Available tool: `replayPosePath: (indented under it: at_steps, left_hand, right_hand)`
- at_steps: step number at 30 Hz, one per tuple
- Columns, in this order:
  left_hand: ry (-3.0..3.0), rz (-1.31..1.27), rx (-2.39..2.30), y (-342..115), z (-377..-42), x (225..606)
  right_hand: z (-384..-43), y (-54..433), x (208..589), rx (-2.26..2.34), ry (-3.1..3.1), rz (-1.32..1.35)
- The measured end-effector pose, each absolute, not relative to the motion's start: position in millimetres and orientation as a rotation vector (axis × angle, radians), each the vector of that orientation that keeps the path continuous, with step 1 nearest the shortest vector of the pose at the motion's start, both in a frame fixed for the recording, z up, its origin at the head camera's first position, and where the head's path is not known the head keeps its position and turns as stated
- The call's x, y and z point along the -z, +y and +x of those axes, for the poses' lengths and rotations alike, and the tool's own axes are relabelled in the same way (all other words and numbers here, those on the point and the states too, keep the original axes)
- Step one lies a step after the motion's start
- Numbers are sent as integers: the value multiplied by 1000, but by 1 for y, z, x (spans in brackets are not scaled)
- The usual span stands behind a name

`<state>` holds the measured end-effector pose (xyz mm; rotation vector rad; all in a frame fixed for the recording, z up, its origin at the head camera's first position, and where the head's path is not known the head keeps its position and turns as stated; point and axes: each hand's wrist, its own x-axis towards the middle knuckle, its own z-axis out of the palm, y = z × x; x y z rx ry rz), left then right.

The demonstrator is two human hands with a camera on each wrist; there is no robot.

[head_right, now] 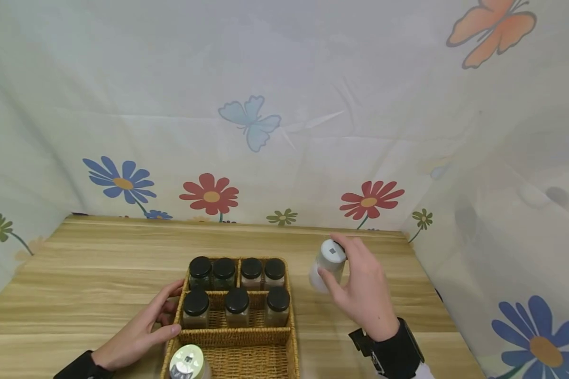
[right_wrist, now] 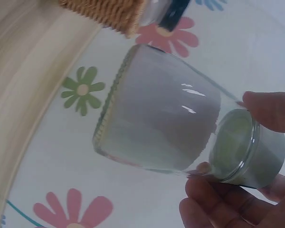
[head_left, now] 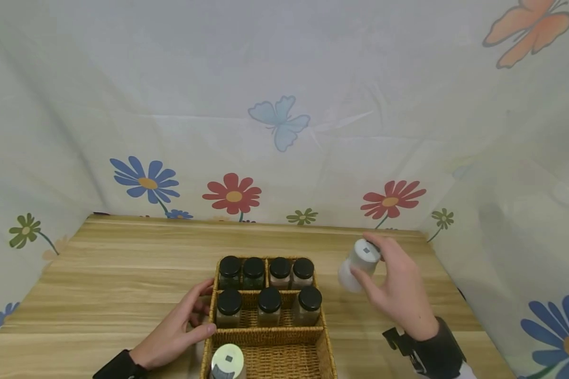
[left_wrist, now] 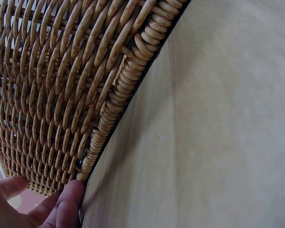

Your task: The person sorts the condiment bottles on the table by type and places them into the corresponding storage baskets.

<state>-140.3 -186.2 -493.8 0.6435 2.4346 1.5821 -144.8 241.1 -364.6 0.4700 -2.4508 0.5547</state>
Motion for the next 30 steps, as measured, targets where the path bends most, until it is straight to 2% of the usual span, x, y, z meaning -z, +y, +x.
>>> replayPosePath:
  at_steps: [17,30]
  left_hand:
    - [2454,659,-1572,-187,-140,496]
    - [2456,665,-1580,-187,-141,498]
  right_hand:
    - [-93,219,338,-572,-2473,552]
    - [-69,201,337,-706,-2566,669]
